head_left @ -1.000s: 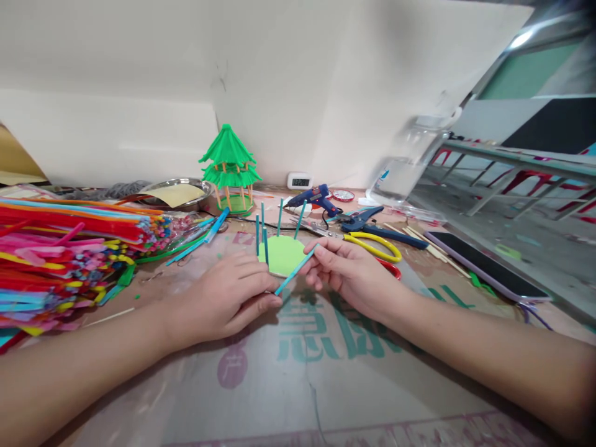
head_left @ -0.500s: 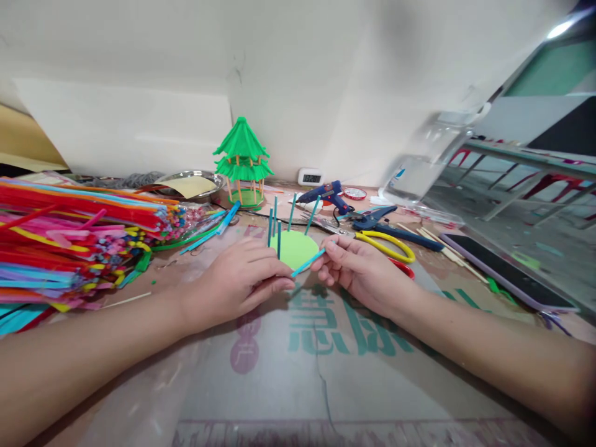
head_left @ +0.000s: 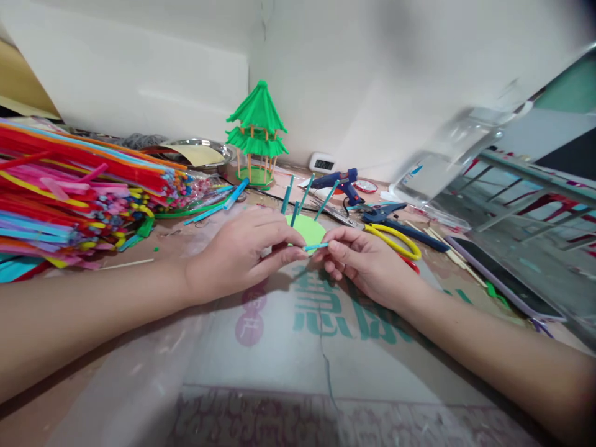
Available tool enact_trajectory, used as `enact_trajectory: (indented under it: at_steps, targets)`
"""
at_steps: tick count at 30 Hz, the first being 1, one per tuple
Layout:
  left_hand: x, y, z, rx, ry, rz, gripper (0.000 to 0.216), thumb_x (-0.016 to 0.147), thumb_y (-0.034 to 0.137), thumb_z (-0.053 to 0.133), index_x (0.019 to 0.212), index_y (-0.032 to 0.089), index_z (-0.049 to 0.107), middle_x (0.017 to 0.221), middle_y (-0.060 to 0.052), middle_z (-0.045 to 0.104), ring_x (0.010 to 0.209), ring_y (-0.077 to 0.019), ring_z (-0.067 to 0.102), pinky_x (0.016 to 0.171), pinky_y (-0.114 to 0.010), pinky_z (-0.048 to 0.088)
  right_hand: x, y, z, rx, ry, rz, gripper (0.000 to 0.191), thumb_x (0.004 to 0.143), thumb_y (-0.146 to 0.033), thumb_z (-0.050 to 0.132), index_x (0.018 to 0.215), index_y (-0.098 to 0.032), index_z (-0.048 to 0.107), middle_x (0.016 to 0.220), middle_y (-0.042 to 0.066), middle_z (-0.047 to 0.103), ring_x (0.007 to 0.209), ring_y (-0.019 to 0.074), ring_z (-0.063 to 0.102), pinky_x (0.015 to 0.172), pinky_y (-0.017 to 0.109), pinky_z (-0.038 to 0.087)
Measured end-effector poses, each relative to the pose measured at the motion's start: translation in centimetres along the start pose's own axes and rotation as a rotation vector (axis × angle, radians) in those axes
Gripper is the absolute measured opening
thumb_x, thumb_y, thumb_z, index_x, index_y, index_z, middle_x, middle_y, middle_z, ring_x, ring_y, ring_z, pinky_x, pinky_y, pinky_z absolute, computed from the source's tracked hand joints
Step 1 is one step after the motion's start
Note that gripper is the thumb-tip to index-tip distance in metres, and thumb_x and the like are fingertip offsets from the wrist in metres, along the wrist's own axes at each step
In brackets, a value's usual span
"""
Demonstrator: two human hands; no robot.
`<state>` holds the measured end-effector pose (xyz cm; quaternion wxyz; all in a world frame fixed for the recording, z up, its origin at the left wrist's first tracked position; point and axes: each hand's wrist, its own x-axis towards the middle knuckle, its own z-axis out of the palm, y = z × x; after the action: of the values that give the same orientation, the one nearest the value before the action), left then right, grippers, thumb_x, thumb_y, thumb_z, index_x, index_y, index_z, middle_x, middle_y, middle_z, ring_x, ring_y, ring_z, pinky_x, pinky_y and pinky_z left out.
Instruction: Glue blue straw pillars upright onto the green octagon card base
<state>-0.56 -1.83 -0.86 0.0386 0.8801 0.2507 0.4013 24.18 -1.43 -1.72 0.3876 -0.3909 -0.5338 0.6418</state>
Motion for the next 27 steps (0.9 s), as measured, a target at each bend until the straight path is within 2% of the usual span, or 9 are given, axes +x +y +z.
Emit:
enact_trajectory:
  at_steps: [5,11,17,21,24,26,27]
  targets:
    - [0.3,0.5,0.0,-0.053,0.054,-0.086,0.034,0.107,0.042,0.051,0.09,0.02,0.071,0.076,0.001,0.066,0.075,-0.0146,0.061,0.077,-0.029,0.048,-0.3,0.2,0.2,-0.127,0.015,-0.007,0.032,0.079,-0.042,0.087,0.09,-0.019,0.067,0.072,-0.001,0.07,0.055,0.0079,0.054,0.049,0.021,0.042]
    - [0.5,0.9,0.0,-0.092,0.086,-0.075,0.027,0.106,0.035,0.056,0.09,0.02,0.072,0.075,0.002,0.065,0.072,-0.0129,0.058,0.074,-0.026,0.048,-0.8,-0.2,0.7,-0.246,0.001,0.007,0.029,0.081,-0.044,0.084,0.087,-0.019,0.07,0.073,0.0,0.073,0.053,0.0073,0.052,0.05,0.022,0.041]
    - [0.6,1.1,0.0,-0.111,0.068,-0.201,0.03,0.104,0.04,0.054,0.092,0.02,0.073,0.084,0.0,0.071,0.08,-0.0156,0.064,0.076,-0.028,0.051,-1.1,-0.5,1.0,-0.34,-0.102,-0.049,0.022,0.086,-0.039,0.079,0.088,-0.019,0.071,0.076,0.002,0.077,0.055,0.0091,0.053,0.055,0.025,0.043]
    - [0.6,1.6,-0.1,-0.175,-0.008,-0.228,0.03,0.105,0.035,0.053,0.088,0.019,0.072,0.083,0.001,0.072,0.078,-0.015,0.066,0.069,-0.026,0.05,-1.3,-0.2,1.4,-0.368,-0.149,-0.075,0.02,0.09,-0.04,0.073,0.092,-0.019,0.07,0.08,0.003,0.077,0.062,0.011,0.06,0.059,0.026,0.047]
    - [0.6,2.0,-0.3,-0.2,-0.043,-0.22,0.03,0.106,0.029,0.046,0.091,0.019,0.069,0.082,0.001,0.071,0.077,-0.0146,0.066,0.067,-0.025,0.05,-2.0,-1.9,1.2,-0.52,-0.138,-0.154,0.019,0.094,-0.038,0.069,0.1,-0.021,0.072,0.096,0.004,0.077,0.075,0.0137,0.067,0.066,0.027,0.052]
    - [0.5,2.1,-0.4,-0.215,-0.041,-0.206,0.028,0.106,0.022,0.042,0.094,0.019,0.067,0.083,0.001,0.071,0.077,-0.0134,0.066,0.068,-0.025,0.05,-2.8,-4.3,0.4,-0.74,-0.11,-0.213,0.022,0.093,-0.038,0.07,0.11,-0.023,0.073,0.104,0.005,0.077,0.084,0.0166,0.07,0.071,0.029,0.055]
    - [0.4,2.0,-0.4,-0.222,-0.041,-0.204,0.028,0.106,0.02,0.04,0.094,0.019,0.065,0.082,0.002,0.07,0.075,-0.0126,0.065,0.068,-0.025,0.05,-3.2,-5.7,-0.3,-0.856,-0.122,-0.206,0.023,0.094,-0.038,0.069,0.111,-0.024,0.073,0.101,0.005,0.077,0.084,0.0184,0.071,0.073,0.031,0.056]
